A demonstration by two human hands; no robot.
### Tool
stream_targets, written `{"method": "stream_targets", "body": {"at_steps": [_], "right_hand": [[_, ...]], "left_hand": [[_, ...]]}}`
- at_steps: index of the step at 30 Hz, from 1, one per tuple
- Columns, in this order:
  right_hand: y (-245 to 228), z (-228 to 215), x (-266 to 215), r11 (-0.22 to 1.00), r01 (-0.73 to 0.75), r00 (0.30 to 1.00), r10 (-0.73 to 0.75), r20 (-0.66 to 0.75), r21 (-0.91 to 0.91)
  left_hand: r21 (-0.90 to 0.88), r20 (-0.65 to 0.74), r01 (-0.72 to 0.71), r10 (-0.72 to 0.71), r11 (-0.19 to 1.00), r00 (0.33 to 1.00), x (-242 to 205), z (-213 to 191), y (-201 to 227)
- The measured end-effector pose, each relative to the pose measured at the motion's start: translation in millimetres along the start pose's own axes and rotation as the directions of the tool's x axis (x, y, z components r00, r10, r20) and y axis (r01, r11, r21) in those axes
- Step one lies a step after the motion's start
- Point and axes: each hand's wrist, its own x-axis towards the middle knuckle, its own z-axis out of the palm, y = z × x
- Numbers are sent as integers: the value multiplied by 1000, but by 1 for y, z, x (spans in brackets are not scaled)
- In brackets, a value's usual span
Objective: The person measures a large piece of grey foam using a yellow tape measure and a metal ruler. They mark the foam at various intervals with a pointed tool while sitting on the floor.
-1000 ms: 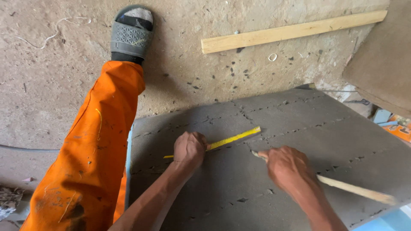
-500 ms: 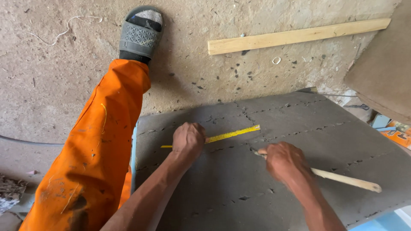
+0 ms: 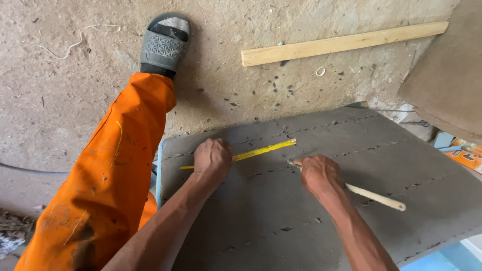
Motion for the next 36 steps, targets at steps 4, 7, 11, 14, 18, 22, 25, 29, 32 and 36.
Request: {"method": "stream_targets", "body": {"at_steps": [4, 7, 11, 14, 18, 22, 25, 29, 32, 36], "right_hand": [[-17, -57, -79, 996, -82, 991, 86, 99, -47], [3, -76, -137, 989, -136, 982, 143, 121, -64], [45, -42, -209, 973, -212, 974, 217, -57, 90], [43, 22, -251, 929, -181, 930, 269, -252, 323], [-26, 118, -284, 700, -58, 839, 420, -345, 712], [-80, 221, -253, 843, 155, 207, 481, -852, 514], [-79, 229, -239, 779, 138, 269, 565, -780, 612], [-83, 222, -249, 754, 128, 300, 589, -750, 644], [-93, 208, -246, 711, 57, 339, 646, -684, 701], [-95, 212, -247, 675, -49, 370, 697, -614, 737]], "left_hand": [[-92, 227, 163, -139, 982, 964, 31, -29, -13], [-154, 547, 416, -274, 896, 791, 79, -84, -12], [234, 830, 447, -417, 863, 371, 98, -156, -5], [-204, 787, 409, -100, 889, 609, 19, -51, -151], [-188, 640, 202, -36, 961, 768, -2, -100, -128], [-81, 730, 296, -146, 952, 668, 19, -114, -95], [-119, 732, 334, -145, 935, 666, 24, -94, -86], [93, 840, 372, -273, 924, 469, 39, -100, -35], [186, 871, 186, -249, 965, 424, 43, -75, -36], [74, 882, 505, -293, 860, 369, 53, -114, -17]]}}
